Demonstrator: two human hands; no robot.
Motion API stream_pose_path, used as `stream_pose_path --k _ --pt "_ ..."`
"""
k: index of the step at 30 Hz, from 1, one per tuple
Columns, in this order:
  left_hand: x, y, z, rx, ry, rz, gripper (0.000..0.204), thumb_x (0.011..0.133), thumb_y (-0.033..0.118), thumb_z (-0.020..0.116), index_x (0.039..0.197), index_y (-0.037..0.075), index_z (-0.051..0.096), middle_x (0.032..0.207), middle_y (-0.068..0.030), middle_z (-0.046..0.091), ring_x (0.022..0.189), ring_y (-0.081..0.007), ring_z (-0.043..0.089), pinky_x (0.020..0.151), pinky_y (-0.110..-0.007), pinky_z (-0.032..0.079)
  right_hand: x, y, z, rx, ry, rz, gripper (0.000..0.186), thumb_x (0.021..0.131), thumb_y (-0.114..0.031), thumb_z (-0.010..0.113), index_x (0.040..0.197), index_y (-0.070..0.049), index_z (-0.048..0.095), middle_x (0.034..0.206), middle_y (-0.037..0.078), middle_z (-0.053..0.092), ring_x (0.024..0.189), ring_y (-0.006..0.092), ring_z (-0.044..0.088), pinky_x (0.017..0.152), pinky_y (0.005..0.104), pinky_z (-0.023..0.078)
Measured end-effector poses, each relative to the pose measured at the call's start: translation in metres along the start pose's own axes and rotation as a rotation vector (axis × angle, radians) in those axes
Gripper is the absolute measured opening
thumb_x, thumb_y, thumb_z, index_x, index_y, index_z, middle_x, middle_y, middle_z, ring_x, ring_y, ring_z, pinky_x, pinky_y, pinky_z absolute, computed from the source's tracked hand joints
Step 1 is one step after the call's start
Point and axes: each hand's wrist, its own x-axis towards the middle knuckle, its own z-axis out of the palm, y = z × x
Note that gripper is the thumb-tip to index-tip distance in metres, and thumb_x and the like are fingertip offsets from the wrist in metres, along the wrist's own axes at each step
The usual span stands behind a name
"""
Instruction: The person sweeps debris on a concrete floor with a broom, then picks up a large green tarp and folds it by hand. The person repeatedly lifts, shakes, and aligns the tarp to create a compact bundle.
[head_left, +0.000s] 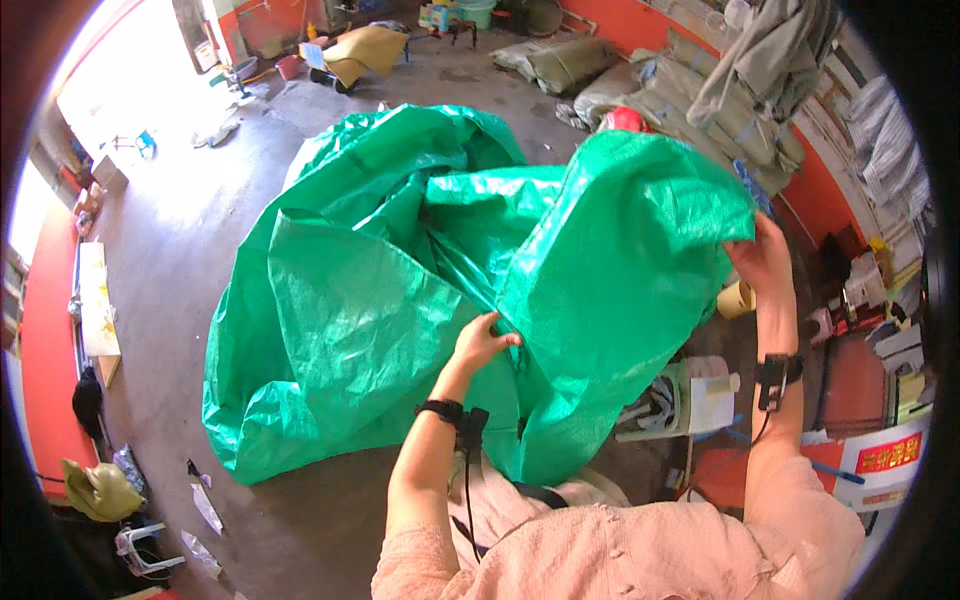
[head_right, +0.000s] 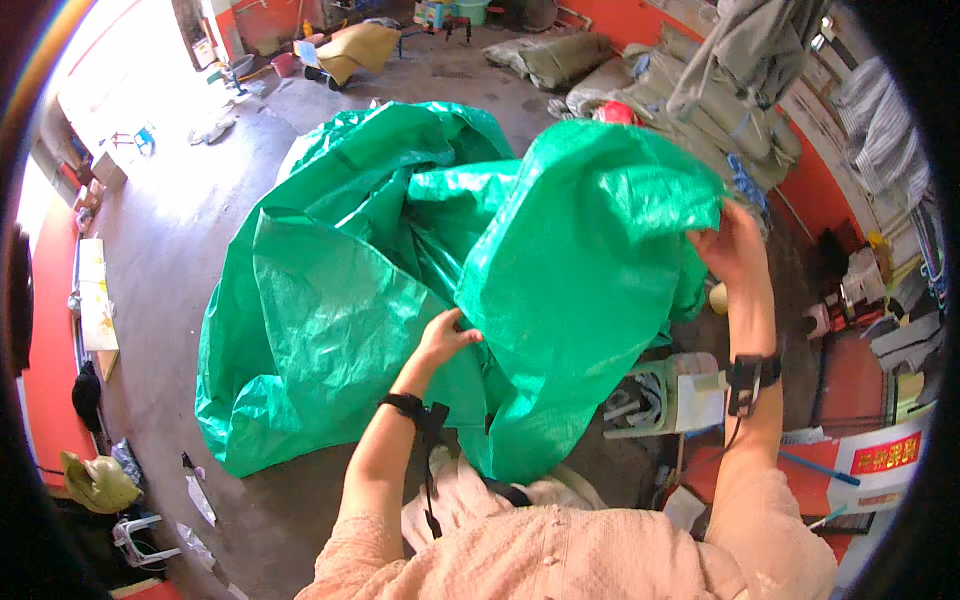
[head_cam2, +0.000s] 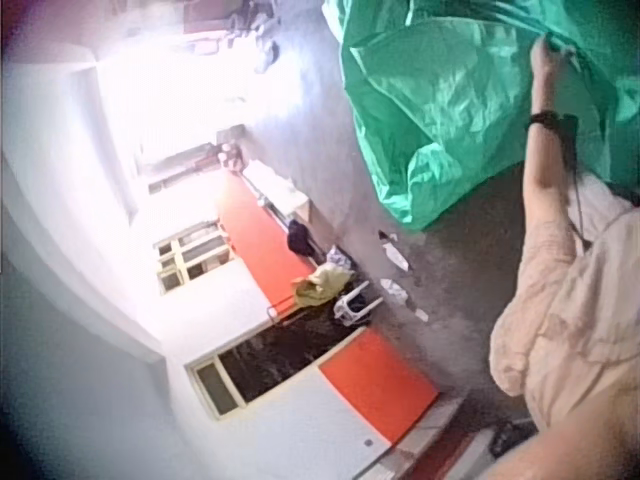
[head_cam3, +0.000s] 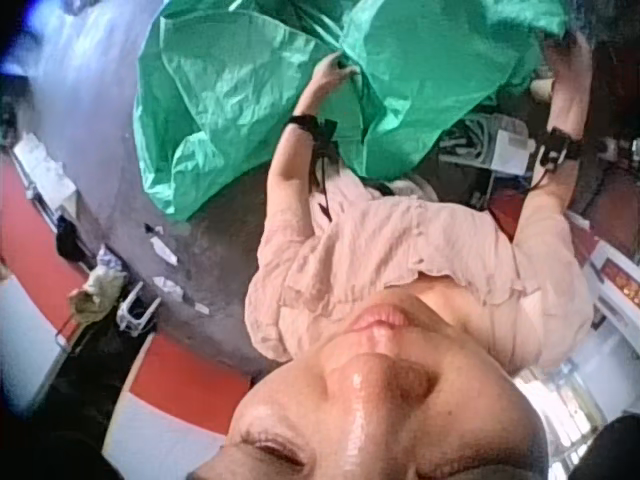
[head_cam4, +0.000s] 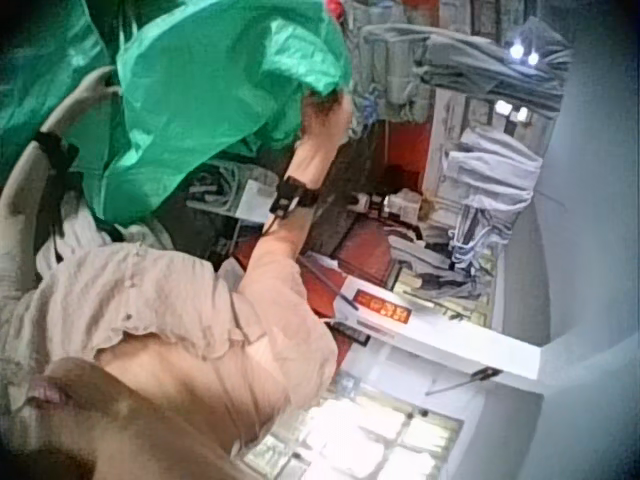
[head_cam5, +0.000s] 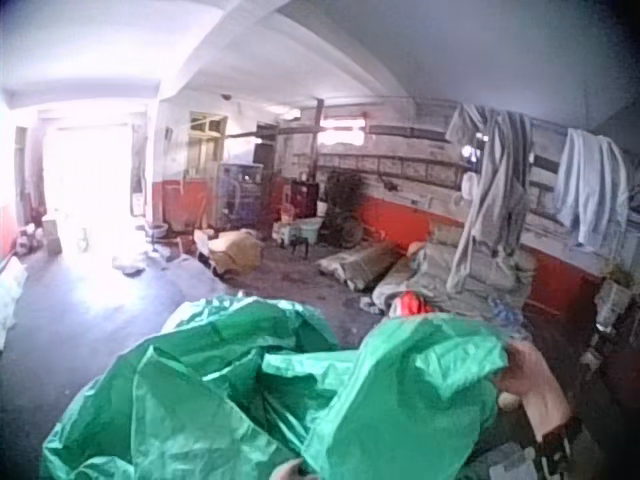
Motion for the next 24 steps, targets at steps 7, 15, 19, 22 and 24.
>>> stream_pose_path --k 7,15,19,22,24 --pt "-0.029 0.064 -0.021 0.104 -0.103 0.176 0.047 0.070 0.047 0.068 0.067 0.000 0.061 0.062 -0.0158 0.057 0.059 -0.0292 0.056 0.054 -0.037 0.043 0.047 -0.033 -0.020 0.103 -0.250 -0.036 0.022 0.092 -0.011 0.041 0.100 0.005 0.054 0.098 0.013 0.060 0.090 0.0223 0.058 0.088 0.0384 0.046" --pt "-0.141 0.096 -0.164 0.537 0.057 0.200 0.042 0.073 0.042 0.062 0.057 0.004 0.056 0.056 -0.0161 0.051 0.054 -0.0352 0.052 0.048 -0.043 0.039 0.066 0.030 -0.023 -0.972 0.487 0.020 0.036 0.088 -0.032 0.055 0.102 0.001 0.054 0.092 0.014 0.062 0.077 0.0230 0.060 0.074 0.0351 0.049" --pt "-0.252 0.119 -0.216 0.931 -0.141 0.122 0.038 0.074 0.040 0.060 0.055 0.007 0.055 0.052 -0.0140 0.050 0.051 -0.0342 0.053 0.046 -0.044 0.040 0.010 0.166 0.084 -1.649 -0.261 -0.676 0.046 0.076 -0.016 0.066 0.117 -0.004 0.050 0.113 0.016 0.051 0.110 0.0310 0.048 0.095 0.0382 0.038" --pt "-0.344 0.153 -0.246 1.127 -0.230 0.051 0.031 0.068 0.037 0.065 0.055 0.010 0.056 0.052 -0.0090 0.049 0.053 -0.0286 0.054 0.047 -0.040 0.040 -0.053 0.268 0.155 -1.645 -1.002 -0.460 0.056 0.077 -0.035 0.066 0.126 -0.013 0.047 0.129 0.012 0.045 0.121 0.0285 0.042 0.103 0.0506 0.027" --pt "-0.400 0.184 -0.261 1.161 -0.085 0.019 0.027 0.061 0.032 0.069 0.054 0.011 0.054 0.054 -0.0056 0.048 0.054 -0.0254 0.053 0.048 -0.039 0.040 -0.086 0.324 0.170 -1.645 -1.201 -0.322 0.050 0.079 -0.038 0.062 0.122 -0.015 0.052 0.123 0.011 0.051 0.119 0.0270 0.044 0.100 0.0491 0.030"
